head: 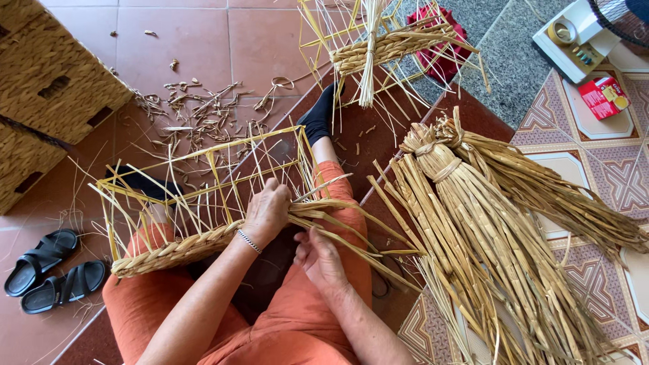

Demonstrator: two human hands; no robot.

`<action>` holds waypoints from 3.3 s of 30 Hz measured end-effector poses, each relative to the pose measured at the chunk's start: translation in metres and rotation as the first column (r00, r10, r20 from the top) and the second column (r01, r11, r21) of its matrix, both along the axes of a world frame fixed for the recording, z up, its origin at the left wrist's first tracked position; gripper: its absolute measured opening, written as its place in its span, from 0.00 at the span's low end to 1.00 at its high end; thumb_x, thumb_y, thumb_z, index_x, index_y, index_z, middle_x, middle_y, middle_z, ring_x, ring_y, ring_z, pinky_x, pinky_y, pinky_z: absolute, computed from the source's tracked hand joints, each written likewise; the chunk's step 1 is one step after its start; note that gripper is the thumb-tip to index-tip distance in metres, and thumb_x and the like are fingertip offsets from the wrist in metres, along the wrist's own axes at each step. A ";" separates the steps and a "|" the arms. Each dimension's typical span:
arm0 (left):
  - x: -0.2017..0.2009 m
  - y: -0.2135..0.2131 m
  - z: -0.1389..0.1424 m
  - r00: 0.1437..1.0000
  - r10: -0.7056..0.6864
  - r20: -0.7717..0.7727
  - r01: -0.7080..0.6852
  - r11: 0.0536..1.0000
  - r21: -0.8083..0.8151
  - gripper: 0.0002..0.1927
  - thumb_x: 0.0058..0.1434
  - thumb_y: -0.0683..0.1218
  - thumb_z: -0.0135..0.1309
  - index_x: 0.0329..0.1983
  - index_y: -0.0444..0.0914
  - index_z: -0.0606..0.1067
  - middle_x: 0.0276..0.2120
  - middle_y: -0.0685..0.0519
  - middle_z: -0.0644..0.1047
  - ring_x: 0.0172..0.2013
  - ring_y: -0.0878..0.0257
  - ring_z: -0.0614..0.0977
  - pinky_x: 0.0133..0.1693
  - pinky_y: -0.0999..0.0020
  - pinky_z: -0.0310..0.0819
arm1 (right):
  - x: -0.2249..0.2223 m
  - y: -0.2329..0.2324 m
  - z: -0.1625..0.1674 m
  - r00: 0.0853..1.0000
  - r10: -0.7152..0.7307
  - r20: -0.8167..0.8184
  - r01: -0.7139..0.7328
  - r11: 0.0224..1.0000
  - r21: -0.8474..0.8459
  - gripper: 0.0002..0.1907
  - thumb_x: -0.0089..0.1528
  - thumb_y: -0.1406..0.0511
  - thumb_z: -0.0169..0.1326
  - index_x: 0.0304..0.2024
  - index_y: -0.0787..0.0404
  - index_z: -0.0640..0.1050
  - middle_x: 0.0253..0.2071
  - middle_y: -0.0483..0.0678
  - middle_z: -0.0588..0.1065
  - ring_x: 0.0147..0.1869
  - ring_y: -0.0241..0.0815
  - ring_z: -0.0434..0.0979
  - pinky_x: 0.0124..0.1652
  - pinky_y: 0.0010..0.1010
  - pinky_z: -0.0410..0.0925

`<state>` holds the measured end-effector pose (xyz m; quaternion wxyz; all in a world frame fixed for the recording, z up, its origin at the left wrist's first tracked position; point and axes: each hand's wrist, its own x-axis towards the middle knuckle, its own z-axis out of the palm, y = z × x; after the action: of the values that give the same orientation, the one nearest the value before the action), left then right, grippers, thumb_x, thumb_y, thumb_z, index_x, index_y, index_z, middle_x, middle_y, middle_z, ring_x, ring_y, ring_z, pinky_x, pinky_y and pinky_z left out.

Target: The person sits on the floor weaving a basket: they hold a bamboo frame on their lap, weave palm-leaf strips around the frame by hand, pull strips tight, and add new strips from a pile beside them to build up the woven side wall.

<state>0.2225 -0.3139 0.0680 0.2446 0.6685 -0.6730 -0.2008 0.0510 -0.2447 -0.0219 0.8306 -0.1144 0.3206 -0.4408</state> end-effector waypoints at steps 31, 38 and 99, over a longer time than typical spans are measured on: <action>0.007 -0.006 -0.002 0.946 0.046 -0.321 -0.009 0.993 0.116 0.12 0.64 0.45 0.58 0.42 0.34 0.70 0.29 0.41 0.81 0.31 0.47 0.85 0.32 0.53 0.77 | -0.002 -0.107 0.053 0.665 -0.119 -0.738 -0.446 0.729 -0.519 0.14 0.65 0.70 0.57 0.54 0.66 0.78 0.40 0.48 0.82 0.43 0.32 0.81 0.44 0.24 0.75; 0.002 -0.004 0.003 0.818 0.254 -0.517 -0.122 0.954 0.276 0.17 0.57 0.42 0.64 0.43 0.36 0.69 0.29 0.49 0.84 0.23 0.70 0.83 0.25 0.71 0.80 | -0.005 -0.088 0.051 0.726 -0.233 -0.647 -0.318 0.719 -0.617 0.04 0.65 0.72 0.58 0.43 0.64 0.80 0.37 0.46 0.81 0.41 0.31 0.81 0.43 0.22 0.75; -0.025 -0.028 0.007 0.955 -0.149 -0.255 0.160 0.987 0.024 0.10 0.58 0.42 0.54 0.41 0.37 0.82 0.39 0.44 0.81 0.42 0.47 0.84 0.47 0.57 0.78 | -0.001 0.002 0.025 0.871 -0.386 -0.305 0.323 0.916 -0.239 0.12 0.65 0.63 0.56 0.47 0.63 0.81 0.43 0.47 0.81 0.46 0.40 0.81 0.51 0.34 0.75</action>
<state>0.1972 -0.3415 0.0753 0.2970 0.5881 -0.6820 -0.3175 0.0495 -0.2427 0.0033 0.6519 -0.2039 0.4357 -0.5862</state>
